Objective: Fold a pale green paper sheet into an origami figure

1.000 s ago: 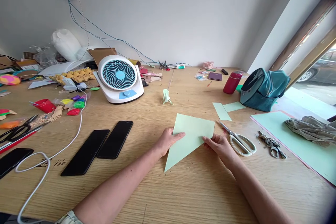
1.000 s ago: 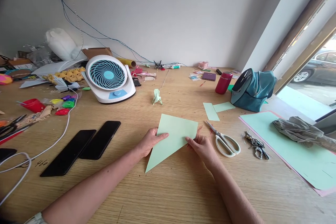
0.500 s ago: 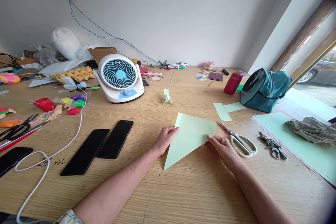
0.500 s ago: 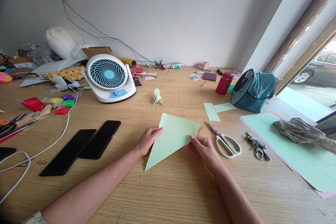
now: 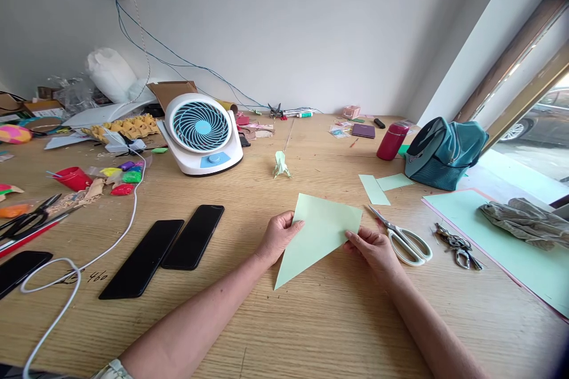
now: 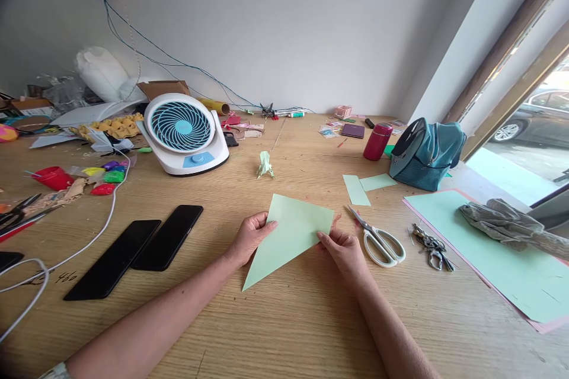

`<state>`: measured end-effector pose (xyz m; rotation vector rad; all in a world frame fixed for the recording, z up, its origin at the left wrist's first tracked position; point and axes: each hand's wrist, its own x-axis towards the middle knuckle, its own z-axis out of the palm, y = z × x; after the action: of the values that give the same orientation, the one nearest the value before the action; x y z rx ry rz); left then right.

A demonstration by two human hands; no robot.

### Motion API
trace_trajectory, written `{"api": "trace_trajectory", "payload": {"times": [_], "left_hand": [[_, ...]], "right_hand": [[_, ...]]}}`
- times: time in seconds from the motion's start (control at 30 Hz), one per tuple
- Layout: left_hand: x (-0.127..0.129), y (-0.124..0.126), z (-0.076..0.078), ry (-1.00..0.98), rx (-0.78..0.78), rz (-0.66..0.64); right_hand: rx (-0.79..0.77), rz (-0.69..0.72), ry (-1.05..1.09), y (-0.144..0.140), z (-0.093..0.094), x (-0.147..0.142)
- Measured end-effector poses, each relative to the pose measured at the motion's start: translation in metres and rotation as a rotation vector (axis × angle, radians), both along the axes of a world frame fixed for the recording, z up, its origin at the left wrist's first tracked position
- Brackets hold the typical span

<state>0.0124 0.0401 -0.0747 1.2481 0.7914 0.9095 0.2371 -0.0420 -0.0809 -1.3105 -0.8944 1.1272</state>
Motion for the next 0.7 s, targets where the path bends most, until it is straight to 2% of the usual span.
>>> {"api": "trace_trajectory", "payload": {"times": [0.27,0.43,0.57,0.7], "left_hand": [[-0.001,0.0,-0.004,-0.019,0.083,-0.055],[-0.003,0.0,-0.002,-0.041,0.044,-0.084],[-0.002,-0.001,0.002,-0.131,0.026,-0.136],[0.0,-0.006,0.007,-0.168,0.029,-0.195]], "right_hand": [[-0.011,0.025,0.034,0.0,0.0,-0.001],[-0.035,0.055,0.03,0.0,0.006,-0.001],[-0.035,0.089,-0.005,0.0,0.007,-0.001],[-0.016,0.027,0.01,0.001,0.005,-0.002]]}}
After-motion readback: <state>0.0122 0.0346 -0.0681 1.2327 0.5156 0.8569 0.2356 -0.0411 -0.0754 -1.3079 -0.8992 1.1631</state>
